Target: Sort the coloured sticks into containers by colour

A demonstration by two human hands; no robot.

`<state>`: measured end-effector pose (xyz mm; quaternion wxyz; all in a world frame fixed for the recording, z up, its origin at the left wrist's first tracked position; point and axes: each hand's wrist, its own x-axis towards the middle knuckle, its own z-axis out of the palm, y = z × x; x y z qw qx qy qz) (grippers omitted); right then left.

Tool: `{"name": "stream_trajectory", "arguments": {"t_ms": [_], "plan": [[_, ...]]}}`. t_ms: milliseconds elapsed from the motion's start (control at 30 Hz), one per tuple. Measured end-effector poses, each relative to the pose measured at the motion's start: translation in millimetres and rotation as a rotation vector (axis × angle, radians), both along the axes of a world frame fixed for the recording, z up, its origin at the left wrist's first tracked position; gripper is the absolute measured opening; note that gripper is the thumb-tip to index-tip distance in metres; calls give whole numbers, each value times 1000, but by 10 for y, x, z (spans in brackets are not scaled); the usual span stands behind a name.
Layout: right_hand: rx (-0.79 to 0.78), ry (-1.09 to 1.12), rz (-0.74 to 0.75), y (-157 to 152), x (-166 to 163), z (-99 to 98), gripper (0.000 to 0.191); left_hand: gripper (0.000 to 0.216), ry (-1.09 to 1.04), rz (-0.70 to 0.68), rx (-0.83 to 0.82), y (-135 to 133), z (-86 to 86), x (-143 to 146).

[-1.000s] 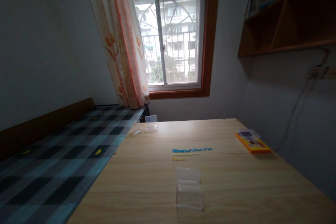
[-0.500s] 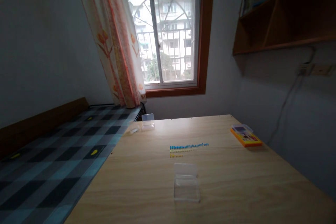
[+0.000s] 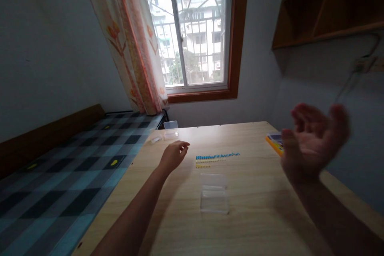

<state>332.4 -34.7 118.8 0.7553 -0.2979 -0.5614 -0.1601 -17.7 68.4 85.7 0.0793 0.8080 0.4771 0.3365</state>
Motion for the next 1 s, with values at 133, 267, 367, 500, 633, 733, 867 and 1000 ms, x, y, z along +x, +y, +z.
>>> {"name": "stream_trajectory", "arguments": {"t_ms": [133,267,367,500,633,733,867,1000], "plan": [[-192,-2,-175,319,-63,-740,62,29,153,20,-161,283,-683,-61],[-279,-129,-235,410,-123,-1257,44,28,223,-5,-199,418,-985,-33],[-293,-234,-199,339,-160,-1308,34,28,239,-42,-189,497,-1061,-19],[-303,-318,-161,277,-204,-1260,33,29,221,-77,-162,537,-1128,-22],[-302,-354,-143,280,-204,-1251,33,28,197,-100,-154,548,-1175,-34],[-300,-363,-135,276,-181,-1235,32,28,192,-113,-154,559,-1189,-46],[-299,-367,-113,256,-159,-1209,32,28,188,-114,-154,573,-1194,-59],[-292,-367,-89,238,-158,-1192,33,29,175,-113,-164,590,-1190,-71]]}}
